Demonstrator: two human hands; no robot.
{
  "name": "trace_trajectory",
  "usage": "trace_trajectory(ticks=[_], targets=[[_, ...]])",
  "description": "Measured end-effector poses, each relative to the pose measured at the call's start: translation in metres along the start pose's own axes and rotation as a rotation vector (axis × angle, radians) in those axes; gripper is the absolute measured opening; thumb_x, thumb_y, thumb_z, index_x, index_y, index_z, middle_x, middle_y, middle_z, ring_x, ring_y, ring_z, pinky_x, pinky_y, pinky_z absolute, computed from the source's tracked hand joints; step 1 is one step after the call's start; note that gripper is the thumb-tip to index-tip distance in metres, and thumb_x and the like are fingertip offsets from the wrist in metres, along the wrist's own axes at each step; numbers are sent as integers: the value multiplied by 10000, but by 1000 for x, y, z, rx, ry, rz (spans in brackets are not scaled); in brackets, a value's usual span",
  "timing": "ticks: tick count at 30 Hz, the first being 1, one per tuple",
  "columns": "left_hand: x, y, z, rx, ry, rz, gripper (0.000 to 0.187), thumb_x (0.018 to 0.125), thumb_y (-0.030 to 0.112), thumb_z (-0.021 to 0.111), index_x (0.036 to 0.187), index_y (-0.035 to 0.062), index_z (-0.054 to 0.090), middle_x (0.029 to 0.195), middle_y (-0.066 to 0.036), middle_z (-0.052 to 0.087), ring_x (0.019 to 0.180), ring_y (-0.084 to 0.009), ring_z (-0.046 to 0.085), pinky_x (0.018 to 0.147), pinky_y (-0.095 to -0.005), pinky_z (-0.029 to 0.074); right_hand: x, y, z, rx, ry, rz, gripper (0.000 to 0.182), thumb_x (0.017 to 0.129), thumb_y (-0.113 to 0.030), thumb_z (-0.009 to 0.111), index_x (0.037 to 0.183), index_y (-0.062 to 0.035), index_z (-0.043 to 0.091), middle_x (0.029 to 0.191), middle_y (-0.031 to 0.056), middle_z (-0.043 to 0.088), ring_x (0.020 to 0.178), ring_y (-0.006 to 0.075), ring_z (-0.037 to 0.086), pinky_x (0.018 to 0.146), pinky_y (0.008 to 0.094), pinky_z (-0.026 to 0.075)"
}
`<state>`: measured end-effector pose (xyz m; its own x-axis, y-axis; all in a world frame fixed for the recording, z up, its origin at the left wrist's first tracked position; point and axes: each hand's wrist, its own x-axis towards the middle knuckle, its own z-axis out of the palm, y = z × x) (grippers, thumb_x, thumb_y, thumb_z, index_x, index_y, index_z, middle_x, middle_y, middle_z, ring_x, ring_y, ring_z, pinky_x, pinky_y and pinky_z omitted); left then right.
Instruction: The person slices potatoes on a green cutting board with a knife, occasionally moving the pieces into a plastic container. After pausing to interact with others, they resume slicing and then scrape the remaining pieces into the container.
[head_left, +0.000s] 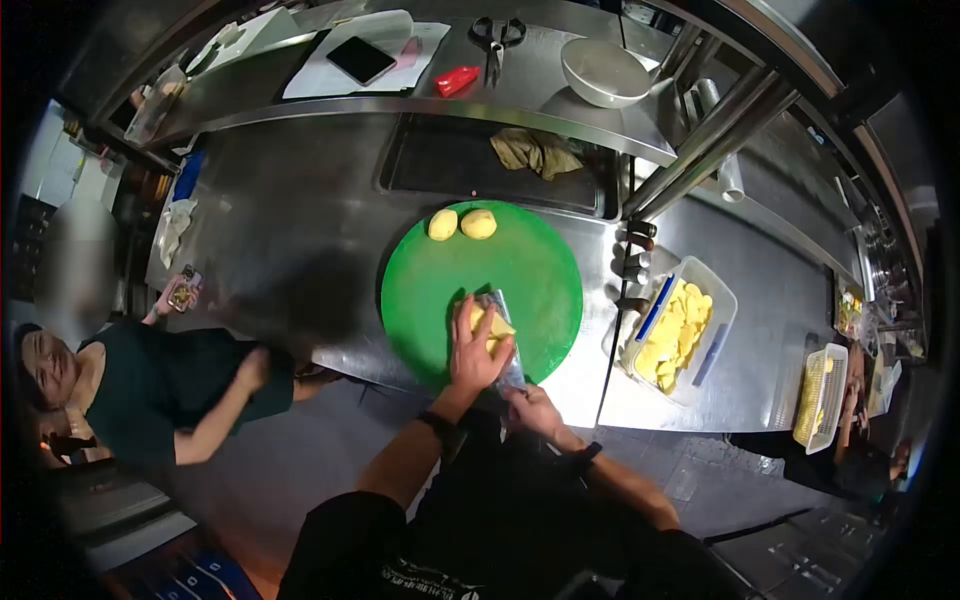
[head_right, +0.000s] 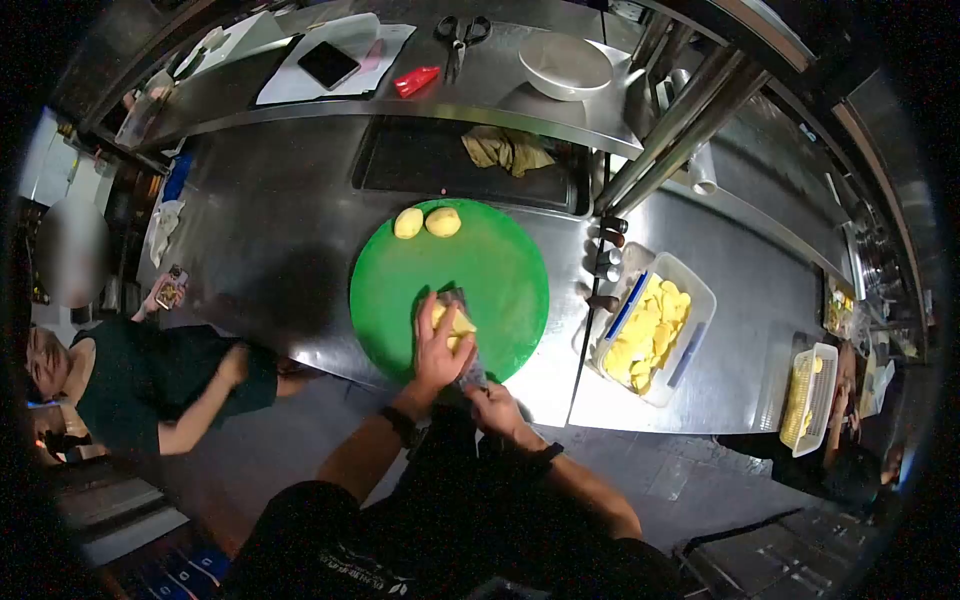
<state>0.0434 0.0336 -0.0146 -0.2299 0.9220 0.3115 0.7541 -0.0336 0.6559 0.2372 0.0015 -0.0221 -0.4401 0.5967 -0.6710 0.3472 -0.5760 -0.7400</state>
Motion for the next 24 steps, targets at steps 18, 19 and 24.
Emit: trace_trajectory(ticks=[18, 19, 24], targets=[[84, 205, 48, -578, -6, 288, 617, 996, 349, 697, 1472, -19, 559, 1613, -315, 313, 1462, -505, 387, 1167, -555, 404, -181, -121, -69, -110, 557, -275, 437, 1045, -386, 702, 893, 16, 624, 572, 61, 613, 442, 127, 562, 434, 316, 442], [84, 227, 64, -643, -31, 316, 611, 993, 338, 701, 1466, -22, 562, 1607, -316, 321, 1456, -506, 392, 1167, -555, 402, -188, -108, -81, -95, 633, -317, 449, 1030, -403, 721, 878, 11, 636, 591, 56, 623, 492, 118, 580, 475, 317, 459], [80, 288, 166, -550, -79, 249, 543, 974, 293, 723, 1401, -18, 598, 1488, -297, 457, 1364, -474, 474, 1135, -539, 422, -241, -62, -155, -177, 748, -153, 445, 1012, -393, 746, 841, 8, 659, 611, 55, 630, 518, 118, 600, 500, 316, 474]])
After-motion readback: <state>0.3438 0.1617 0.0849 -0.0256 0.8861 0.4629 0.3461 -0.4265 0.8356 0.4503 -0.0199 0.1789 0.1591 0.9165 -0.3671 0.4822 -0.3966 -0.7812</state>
